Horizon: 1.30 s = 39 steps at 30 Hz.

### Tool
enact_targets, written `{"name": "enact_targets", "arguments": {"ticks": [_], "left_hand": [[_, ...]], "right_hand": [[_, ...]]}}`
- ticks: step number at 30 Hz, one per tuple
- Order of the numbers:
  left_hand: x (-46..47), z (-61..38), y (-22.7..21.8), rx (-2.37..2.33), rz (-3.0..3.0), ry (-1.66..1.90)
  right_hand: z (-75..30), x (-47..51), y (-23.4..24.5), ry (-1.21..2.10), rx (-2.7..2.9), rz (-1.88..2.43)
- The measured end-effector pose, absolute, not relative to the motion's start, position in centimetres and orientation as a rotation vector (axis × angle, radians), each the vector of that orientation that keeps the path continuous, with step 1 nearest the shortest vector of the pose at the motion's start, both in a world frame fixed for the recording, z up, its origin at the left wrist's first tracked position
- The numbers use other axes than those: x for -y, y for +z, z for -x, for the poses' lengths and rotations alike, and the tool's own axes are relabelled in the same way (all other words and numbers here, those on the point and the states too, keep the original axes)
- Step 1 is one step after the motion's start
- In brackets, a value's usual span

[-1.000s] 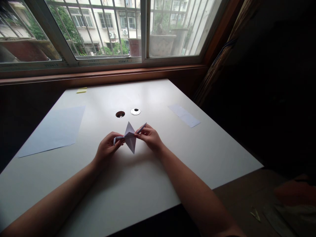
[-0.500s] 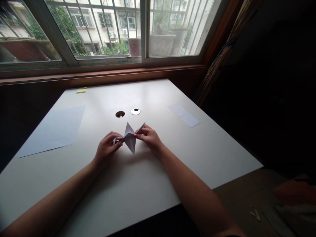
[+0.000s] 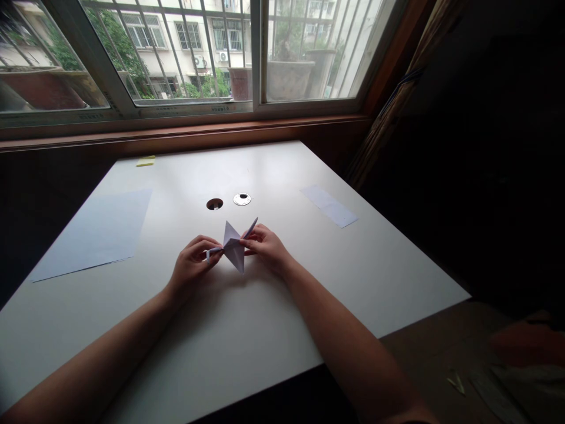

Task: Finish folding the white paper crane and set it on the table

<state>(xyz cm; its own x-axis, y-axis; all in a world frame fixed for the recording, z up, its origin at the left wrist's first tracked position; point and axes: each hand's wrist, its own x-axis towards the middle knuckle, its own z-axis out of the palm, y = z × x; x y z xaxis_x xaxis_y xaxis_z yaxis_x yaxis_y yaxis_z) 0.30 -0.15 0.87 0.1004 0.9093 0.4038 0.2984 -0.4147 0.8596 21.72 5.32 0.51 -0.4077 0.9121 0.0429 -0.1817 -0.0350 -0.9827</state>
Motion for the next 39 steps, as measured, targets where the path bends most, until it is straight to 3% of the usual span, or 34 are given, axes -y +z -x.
{"name": "enact_targets", "arguments": {"ticks": [31,39], "left_hand": [[0.07,-0.25,0.48,-1.201,-1.801,1.292],[-0.12,0.03,0.32,-1.278,-1.683,1.265]], "right_hand": [[-21.71,-5.45,0.35,1.64,1.298,0.909],[-21.75,-5.56,0.07,1.523,1.406,0.838]]}}
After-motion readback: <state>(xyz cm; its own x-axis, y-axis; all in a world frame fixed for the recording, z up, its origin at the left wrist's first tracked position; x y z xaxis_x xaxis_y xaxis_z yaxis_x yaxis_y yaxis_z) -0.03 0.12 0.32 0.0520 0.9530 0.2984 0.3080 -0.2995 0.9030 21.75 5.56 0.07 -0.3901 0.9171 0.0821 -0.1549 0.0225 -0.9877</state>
